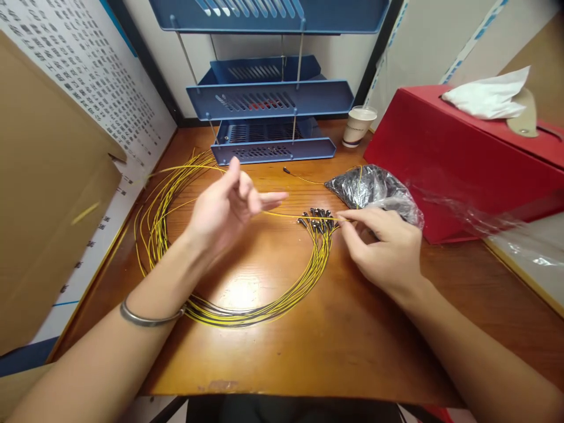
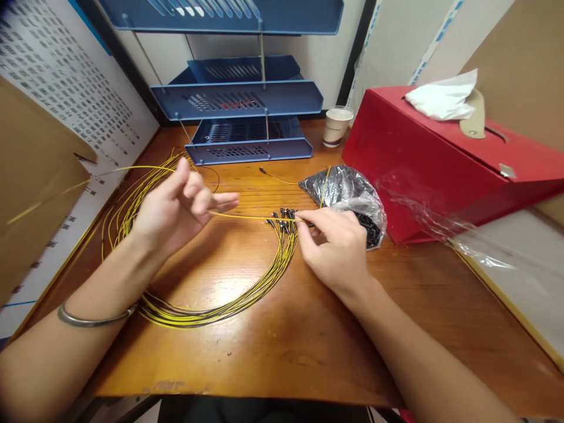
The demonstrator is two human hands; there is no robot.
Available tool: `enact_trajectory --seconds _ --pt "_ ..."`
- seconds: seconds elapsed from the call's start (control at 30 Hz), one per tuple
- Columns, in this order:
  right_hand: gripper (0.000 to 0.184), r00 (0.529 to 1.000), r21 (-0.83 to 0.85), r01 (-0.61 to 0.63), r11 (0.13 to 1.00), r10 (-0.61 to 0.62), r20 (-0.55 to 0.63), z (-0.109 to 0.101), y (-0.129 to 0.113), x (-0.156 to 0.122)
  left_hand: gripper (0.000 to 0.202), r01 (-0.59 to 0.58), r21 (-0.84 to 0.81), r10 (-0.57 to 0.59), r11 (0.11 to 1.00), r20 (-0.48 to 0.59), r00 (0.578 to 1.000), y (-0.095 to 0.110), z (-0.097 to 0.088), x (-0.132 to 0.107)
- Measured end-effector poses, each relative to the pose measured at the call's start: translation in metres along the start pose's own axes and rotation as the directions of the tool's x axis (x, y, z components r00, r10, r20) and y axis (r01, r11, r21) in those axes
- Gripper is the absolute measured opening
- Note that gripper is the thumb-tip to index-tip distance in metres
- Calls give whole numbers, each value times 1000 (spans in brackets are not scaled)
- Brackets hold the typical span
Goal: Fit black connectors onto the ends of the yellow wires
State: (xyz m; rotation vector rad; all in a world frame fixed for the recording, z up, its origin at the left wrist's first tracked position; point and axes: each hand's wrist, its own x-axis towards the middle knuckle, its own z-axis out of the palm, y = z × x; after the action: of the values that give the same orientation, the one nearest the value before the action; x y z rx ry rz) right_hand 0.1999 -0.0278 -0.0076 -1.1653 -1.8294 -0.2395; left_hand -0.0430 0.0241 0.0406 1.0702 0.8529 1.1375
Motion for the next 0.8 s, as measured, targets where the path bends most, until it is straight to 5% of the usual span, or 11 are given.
enact_trajectory --seconds 0.13,0.3,0.37,0.43,0.5,0.57,0.63,0.67,0.73,0.8 --pt "14 997 -73 -31 997 26 -68 -5 10 4 50 134 8 -132 991 -149 980 27 -19 3" --pt "12 998 -62 35 997 -38 -54 -8 11 6 41 178 275 -76 945 -344 936 41 -51 5" --pt "13 993 -21 112 994 -112 -29 -9 7 6 37 238 578 70 780 -459 886 38 -64 8" --pt "16 981 46 193 980 -194 1 -9 1 4 35 328 819 280 471 -492 824 31 -74 11" --pt "18 965 128 255 958 -260 27 -8 -8 1 62 365 906 428 214 -423 799 24 -77 12" --pt "20 954 205 282 937 -296 37 -7 -16 -2 87 290 954 523 78 -287 803 17 -70 10" --pt "21 951 269 277 923 -303 60 -5 -21 -4 72 130 991 574 9 -111 811 12 -52 4" --pt "22 950 294 270 917 -304 76 -4 -22 -5 50 41 999 552 18 -44 832 9 -40 -1" --pt "23 946 311 265 913 -308 99 -2 -22 -5 47 -110 980 301 164 57 952 4 -12 -13" --pt "24 946 291 268 918 -308 101 -2 -19 -4 50 -258 914 64 314 251 966 -1 12 -26"
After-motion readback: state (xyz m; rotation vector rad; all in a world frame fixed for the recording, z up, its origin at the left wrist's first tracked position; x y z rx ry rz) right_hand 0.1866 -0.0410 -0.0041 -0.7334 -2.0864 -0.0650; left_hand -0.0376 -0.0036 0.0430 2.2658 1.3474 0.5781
